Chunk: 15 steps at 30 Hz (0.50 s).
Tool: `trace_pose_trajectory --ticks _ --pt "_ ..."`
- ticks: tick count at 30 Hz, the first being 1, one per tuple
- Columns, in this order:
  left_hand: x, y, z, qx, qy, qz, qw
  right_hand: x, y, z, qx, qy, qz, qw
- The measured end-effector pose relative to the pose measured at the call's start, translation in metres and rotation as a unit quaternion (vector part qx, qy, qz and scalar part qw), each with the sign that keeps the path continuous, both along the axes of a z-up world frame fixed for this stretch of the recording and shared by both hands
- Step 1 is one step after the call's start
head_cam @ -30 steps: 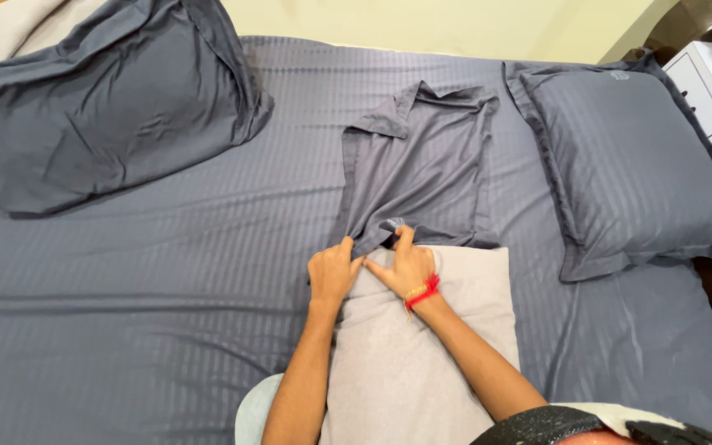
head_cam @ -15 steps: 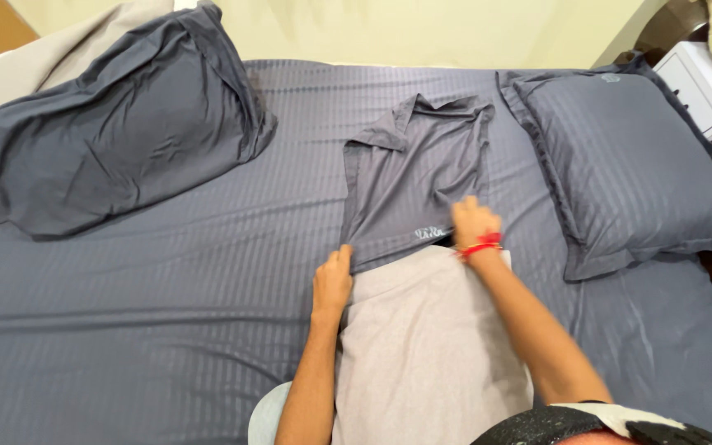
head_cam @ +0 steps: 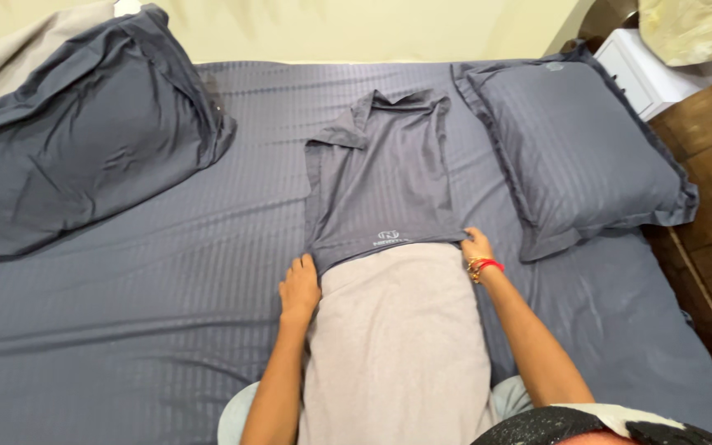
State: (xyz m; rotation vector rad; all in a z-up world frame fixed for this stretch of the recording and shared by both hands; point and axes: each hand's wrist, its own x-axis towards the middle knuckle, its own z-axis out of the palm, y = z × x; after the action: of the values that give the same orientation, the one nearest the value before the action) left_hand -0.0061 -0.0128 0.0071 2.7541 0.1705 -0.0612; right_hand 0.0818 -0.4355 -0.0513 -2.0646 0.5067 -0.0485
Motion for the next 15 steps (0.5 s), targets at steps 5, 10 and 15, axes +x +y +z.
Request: trace_pose_trajectory --ticks 5,10,15 --pt "-0.009 -0.037 0.059 0.019 -0.248 -0.142 0.958 0.004 -0.002 0.001 0.001 -0.051 0.032 0.998" --pt "0.047 -0.121 0.078 -0.070 0.004 -0.237 0.969 0.006 0.005 0.003 0.101 -0.100 0.026 0.989" --pt "0.076 -0.134 0.044 -0.096 0.053 -0.251 0.962 0.009 0.001 0.006 0.202 -0.011 0.012 0.979"
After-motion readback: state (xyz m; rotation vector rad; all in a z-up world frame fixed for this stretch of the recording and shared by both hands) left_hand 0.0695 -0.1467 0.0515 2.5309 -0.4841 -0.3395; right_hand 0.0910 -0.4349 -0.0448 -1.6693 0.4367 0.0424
